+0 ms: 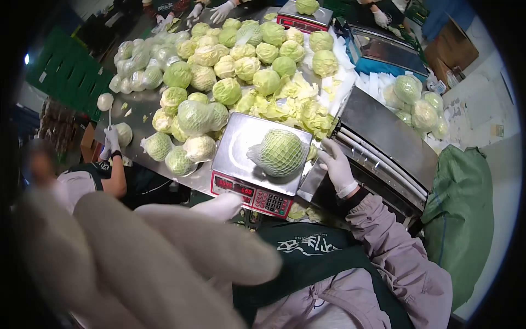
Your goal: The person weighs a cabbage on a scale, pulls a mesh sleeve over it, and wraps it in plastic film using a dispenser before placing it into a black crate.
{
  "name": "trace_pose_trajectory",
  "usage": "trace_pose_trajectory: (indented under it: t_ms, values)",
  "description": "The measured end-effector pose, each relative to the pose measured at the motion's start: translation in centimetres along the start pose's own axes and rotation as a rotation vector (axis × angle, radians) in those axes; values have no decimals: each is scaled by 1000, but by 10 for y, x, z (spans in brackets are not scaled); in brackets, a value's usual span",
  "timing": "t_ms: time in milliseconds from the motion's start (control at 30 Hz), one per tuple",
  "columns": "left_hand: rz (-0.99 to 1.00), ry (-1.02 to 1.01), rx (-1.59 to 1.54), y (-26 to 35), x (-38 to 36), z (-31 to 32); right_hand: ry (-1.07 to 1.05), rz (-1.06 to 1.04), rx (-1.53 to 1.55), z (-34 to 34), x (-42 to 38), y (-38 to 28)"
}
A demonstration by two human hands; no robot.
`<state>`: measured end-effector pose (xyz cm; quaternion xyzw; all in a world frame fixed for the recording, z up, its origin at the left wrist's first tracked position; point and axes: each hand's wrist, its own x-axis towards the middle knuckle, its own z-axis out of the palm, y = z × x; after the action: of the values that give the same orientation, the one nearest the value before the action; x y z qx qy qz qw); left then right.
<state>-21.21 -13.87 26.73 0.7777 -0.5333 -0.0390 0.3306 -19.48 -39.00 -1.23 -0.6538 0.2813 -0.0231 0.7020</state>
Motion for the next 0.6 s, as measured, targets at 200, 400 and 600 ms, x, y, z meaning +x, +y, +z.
trace_pose_trajectory:
  t_ms: [200, 400, 600]
  values:
    - [-14, -5, 17, -1, 2, 0, 29, 28, 24, -9, -8, 2]
    - [-21, 3, 22, 5, 6, -5, 37, 23, -5, -15, -7, 4]
    - [-58, 29, 20, 1, 6, -27, -76, 117, -15, 0, -13, 0]
